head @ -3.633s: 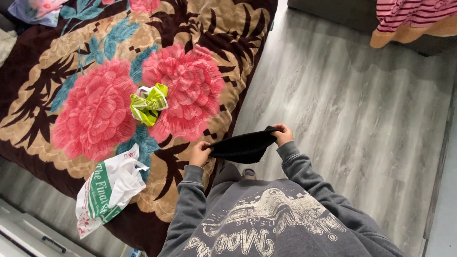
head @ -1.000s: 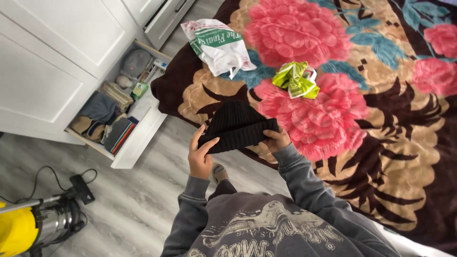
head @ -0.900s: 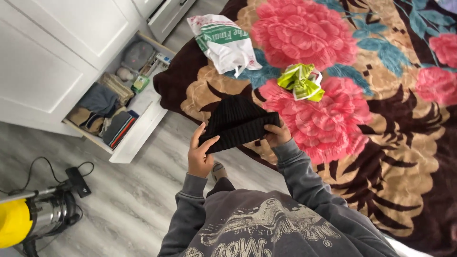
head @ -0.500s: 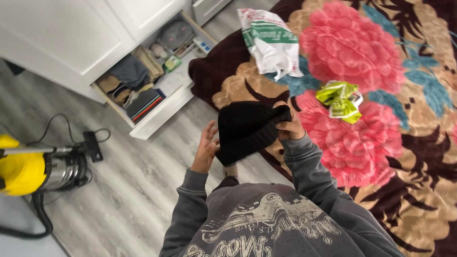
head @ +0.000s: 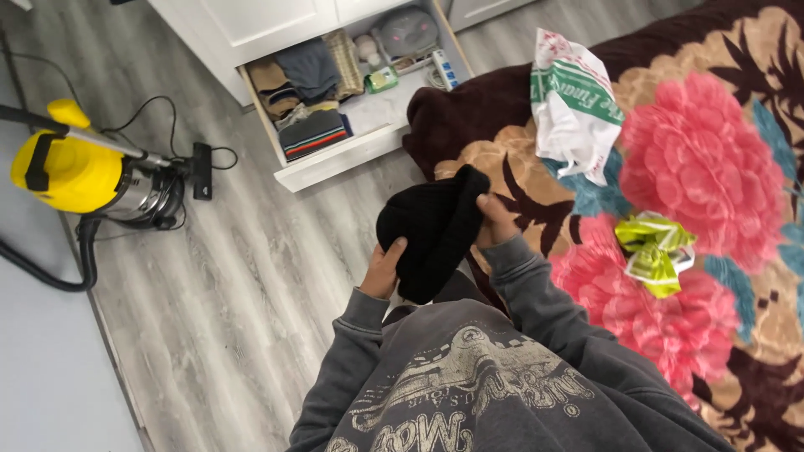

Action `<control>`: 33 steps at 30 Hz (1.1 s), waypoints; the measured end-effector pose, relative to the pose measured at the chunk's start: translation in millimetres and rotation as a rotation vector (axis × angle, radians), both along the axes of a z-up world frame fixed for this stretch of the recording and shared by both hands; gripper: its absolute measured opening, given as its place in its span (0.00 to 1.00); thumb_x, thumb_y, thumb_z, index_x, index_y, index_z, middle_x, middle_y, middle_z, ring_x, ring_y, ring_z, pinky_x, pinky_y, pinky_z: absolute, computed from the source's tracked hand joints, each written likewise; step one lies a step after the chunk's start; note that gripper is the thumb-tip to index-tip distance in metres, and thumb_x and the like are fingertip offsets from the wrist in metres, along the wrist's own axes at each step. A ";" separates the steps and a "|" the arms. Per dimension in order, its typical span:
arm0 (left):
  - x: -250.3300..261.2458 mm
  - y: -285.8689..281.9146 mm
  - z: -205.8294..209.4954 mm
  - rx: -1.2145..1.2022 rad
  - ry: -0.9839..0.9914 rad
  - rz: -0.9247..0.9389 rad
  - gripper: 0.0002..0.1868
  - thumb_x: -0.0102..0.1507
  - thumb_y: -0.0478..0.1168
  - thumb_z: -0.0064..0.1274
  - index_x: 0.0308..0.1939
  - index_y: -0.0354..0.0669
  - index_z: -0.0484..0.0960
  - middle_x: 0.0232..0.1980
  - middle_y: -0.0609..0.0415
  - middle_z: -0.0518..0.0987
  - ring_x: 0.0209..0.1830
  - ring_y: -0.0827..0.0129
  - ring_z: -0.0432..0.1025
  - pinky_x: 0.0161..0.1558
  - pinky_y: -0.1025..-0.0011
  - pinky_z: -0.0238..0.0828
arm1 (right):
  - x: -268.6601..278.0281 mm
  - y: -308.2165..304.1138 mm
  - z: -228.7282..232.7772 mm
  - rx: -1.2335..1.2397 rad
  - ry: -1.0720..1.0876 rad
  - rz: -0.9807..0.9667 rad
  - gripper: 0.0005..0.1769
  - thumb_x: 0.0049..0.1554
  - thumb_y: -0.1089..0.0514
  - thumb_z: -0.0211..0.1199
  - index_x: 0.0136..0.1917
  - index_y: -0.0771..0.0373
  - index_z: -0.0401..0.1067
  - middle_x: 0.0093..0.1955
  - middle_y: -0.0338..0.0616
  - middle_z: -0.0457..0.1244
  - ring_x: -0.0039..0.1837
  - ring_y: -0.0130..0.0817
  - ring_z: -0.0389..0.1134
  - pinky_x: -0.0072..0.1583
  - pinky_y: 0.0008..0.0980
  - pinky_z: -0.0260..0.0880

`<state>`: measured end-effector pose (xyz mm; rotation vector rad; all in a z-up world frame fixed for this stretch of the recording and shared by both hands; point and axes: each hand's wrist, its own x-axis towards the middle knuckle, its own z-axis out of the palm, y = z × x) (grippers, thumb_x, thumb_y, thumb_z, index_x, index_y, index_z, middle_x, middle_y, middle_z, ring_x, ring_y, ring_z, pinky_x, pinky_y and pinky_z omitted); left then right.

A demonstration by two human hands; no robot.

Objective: The person is tidying up a room by putting a power strip into a drawer and then carefully folding several shopping bags on the bed.

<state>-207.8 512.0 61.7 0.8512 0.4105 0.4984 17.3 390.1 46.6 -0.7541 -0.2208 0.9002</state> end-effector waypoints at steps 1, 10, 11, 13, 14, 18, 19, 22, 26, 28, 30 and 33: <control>-0.2 6.6 2.6 -0.001 0.001 0.016 0.21 0.73 0.40 0.47 0.70 0.44 0.74 0.63 0.43 0.80 0.55 0.61 0.77 0.60 0.55 0.75 | -18.2 7.5 8.6 -0.001 0.001 0.016 0.25 0.60 0.55 0.59 0.69 0.62 0.68 0.62 0.56 0.68 0.61 0.46 0.72 0.61 0.52 0.74; 37.3 58.9 20.4 0.109 0.264 0.240 0.17 0.73 0.45 0.49 0.62 0.42 0.79 0.52 0.48 0.84 0.46 0.68 0.78 0.48 0.64 0.82 | 31.0 83.2 -88.9 -0.269 -0.027 0.235 0.46 0.49 0.72 0.73 0.77 0.57 0.60 0.72 0.59 0.61 0.69 0.59 0.64 0.62 0.66 0.69; 47.6 64.0 18.5 0.074 0.294 0.296 0.18 0.73 0.46 0.51 0.62 0.39 0.79 0.52 0.48 0.83 0.46 0.68 0.78 0.48 0.63 0.82 | 39.8 92.9 -81.1 -0.244 -0.036 0.201 0.47 0.48 0.72 0.74 0.77 0.56 0.61 0.72 0.57 0.61 0.69 0.57 0.64 0.62 0.64 0.70; 73.2 73.8 24.1 0.051 0.323 0.354 0.20 0.72 0.46 0.53 0.62 0.37 0.78 0.52 0.47 0.83 0.46 0.67 0.77 0.48 0.63 0.81 | 60.1 108.1 -74.4 -0.208 -0.043 0.166 0.48 0.47 0.73 0.74 0.77 0.56 0.61 0.72 0.56 0.62 0.69 0.56 0.65 0.63 0.62 0.71; 86.8 77.3 30.6 -0.079 0.263 0.358 0.21 0.71 0.49 0.52 0.62 0.41 0.77 0.53 0.50 0.82 0.48 0.66 0.78 0.51 0.64 0.81 | 69.8 112.1 -75.8 -0.206 0.001 0.156 0.48 0.48 0.73 0.73 0.77 0.55 0.61 0.73 0.54 0.61 0.70 0.57 0.64 0.64 0.63 0.69; 127.9 97.7 -34.5 -0.261 0.075 0.176 0.33 0.71 0.62 0.42 0.73 0.46 0.70 0.70 0.43 0.73 0.67 0.48 0.70 0.66 0.48 0.68 | 101.0 125.8 -41.0 -0.289 0.185 0.102 0.45 0.51 0.69 0.73 0.78 0.52 0.61 0.74 0.50 0.61 0.72 0.57 0.62 0.66 0.63 0.68; 137.3 97.9 -60.7 -0.264 0.079 0.178 0.33 0.71 0.62 0.42 0.73 0.46 0.70 0.70 0.43 0.73 0.67 0.48 0.70 0.66 0.48 0.68 | 113.0 130.6 -47.2 -0.293 0.189 0.103 0.45 0.51 0.69 0.73 0.78 0.52 0.61 0.74 0.50 0.61 0.72 0.57 0.62 0.66 0.63 0.68; 152.6 94.4 -113.2 -0.439 -0.078 0.064 0.32 0.71 0.61 0.39 0.74 0.52 0.68 0.70 0.44 0.74 0.66 0.50 0.71 0.68 0.48 0.67 | 132.0 140.0 -62.0 -0.339 0.247 0.061 0.45 0.50 0.69 0.75 0.77 0.49 0.63 0.73 0.49 0.61 0.71 0.58 0.63 0.66 0.65 0.67; 176.0 110.0 -101.1 -0.364 -0.353 0.086 0.41 0.67 0.63 0.45 0.78 0.48 0.58 0.74 0.42 0.68 0.70 0.53 0.67 0.67 0.49 0.66 | 142.1 153.9 -60.2 -0.354 0.193 -0.035 0.47 0.49 0.71 0.75 0.77 0.51 0.61 0.72 0.50 0.62 0.71 0.58 0.63 0.66 0.66 0.68; 182.5 125.0 -92.4 -0.275 -0.429 0.043 0.49 0.64 0.69 0.44 0.81 0.47 0.51 0.77 0.40 0.63 0.73 0.53 0.63 0.69 0.48 0.62 | 145.1 160.4 -63.9 -0.354 0.169 -0.087 0.48 0.48 0.72 0.75 0.77 0.50 0.61 0.72 0.50 0.62 0.71 0.56 0.64 0.67 0.64 0.68; 183.8 135.6 -88.6 -0.102 0.025 0.068 0.43 0.62 0.35 0.62 0.79 0.55 0.59 0.75 0.49 0.69 0.73 0.57 0.63 0.70 0.51 0.62 | 147.5 160.5 -75.8 -0.283 0.091 -0.060 0.48 0.49 0.75 0.70 0.78 0.52 0.58 0.72 0.51 0.62 0.69 0.55 0.65 0.65 0.63 0.70; 195.3 156.0 -77.9 -0.078 0.140 0.119 0.41 0.62 0.28 0.60 0.77 0.53 0.63 0.73 0.51 0.72 0.71 0.64 0.65 0.70 0.56 0.64 | 179.6 156.3 -153.2 -0.280 0.026 -0.003 0.51 0.47 0.79 0.68 0.78 0.51 0.59 0.71 0.50 0.62 0.67 0.47 0.66 0.62 0.58 0.73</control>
